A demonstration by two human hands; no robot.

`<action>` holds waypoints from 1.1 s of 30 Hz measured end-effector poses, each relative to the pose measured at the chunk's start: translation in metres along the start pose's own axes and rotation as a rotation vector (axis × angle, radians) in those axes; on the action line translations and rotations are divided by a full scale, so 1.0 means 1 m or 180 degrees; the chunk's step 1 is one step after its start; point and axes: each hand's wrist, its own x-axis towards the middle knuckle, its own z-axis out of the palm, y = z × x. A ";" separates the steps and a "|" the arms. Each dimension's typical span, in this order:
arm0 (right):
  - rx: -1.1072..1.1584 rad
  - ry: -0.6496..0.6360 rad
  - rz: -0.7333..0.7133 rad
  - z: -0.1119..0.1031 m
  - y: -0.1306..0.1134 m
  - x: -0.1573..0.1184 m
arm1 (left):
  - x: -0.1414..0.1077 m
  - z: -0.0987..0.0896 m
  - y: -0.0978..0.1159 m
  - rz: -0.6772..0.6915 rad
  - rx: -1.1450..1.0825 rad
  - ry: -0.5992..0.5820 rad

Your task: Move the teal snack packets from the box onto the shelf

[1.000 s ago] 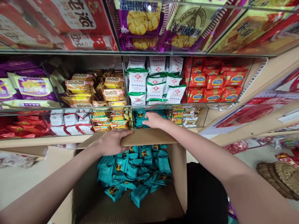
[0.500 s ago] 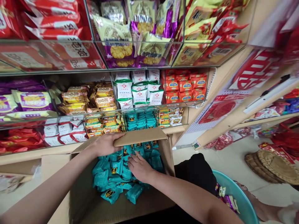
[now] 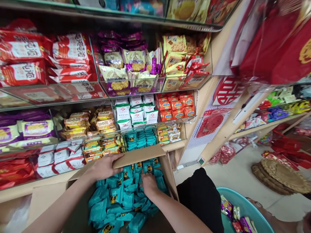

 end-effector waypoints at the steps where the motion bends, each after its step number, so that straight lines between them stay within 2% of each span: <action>1: 0.0144 0.0083 -0.0008 -0.009 0.002 -0.005 | -0.001 -0.002 -0.002 0.0072 -0.0081 0.0031; 3: 0.0797 0.0367 -0.0023 -0.034 0.003 -0.018 | -0.005 -0.005 0.000 0.0352 -0.0267 0.0265; 6: 0.2410 0.0729 0.0211 -0.087 -0.007 -0.039 | -0.021 -0.003 0.020 0.0709 -0.0765 0.1141; 8: 0.3360 0.0711 0.0362 -0.121 -0.019 -0.049 | -0.034 0.005 0.045 0.0574 -0.1381 0.1615; 9: 0.3764 0.0680 0.0365 -0.134 -0.025 -0.052 | -0.040 0.010 0.060 0.0448 -0.1746 0.1656; 11: 0.4368 0.0627 0.0297 -0.150 -0.037 -0.055 | -0.049 0.021 0.088 0.0214 -0.2496 0.1597; 14: 0.4836 0.0892 0.0341 -0.152 -0.051 -0.055 | -0.052 0.031 0.116 -0.0160 -0.3232 0.1830; 17: 0.4774 0.1466 0.0448 -0.141 -0.054 -0.050 | -0.049 0.034 0.123 -0.0420 -0.3366 0.2151; 20: 0.4131 0.1767 0.0427 -0.133 -0.049 -0.046 | -0.048 0.037 0.120 -0.0498 -0.3150 0.2239; 24: 0.3135 0.1920 0.0486 -0.130 -0.044 -0.046 | -0.049 0.043 0.116 -0.0403 -0.2803 0.2318; 27: 0.2660 0.1991 0.0486 -0.129 -0.044 -0.048 | -0.050 0.044 0.114 -0.0399 -0.2629 0.2327; 33: 0.2772 0.2031 0.0617 -0.128 -0.038 -0.048 | -0.050 0.042 0.114 -0.0293 -0.2508 0.2313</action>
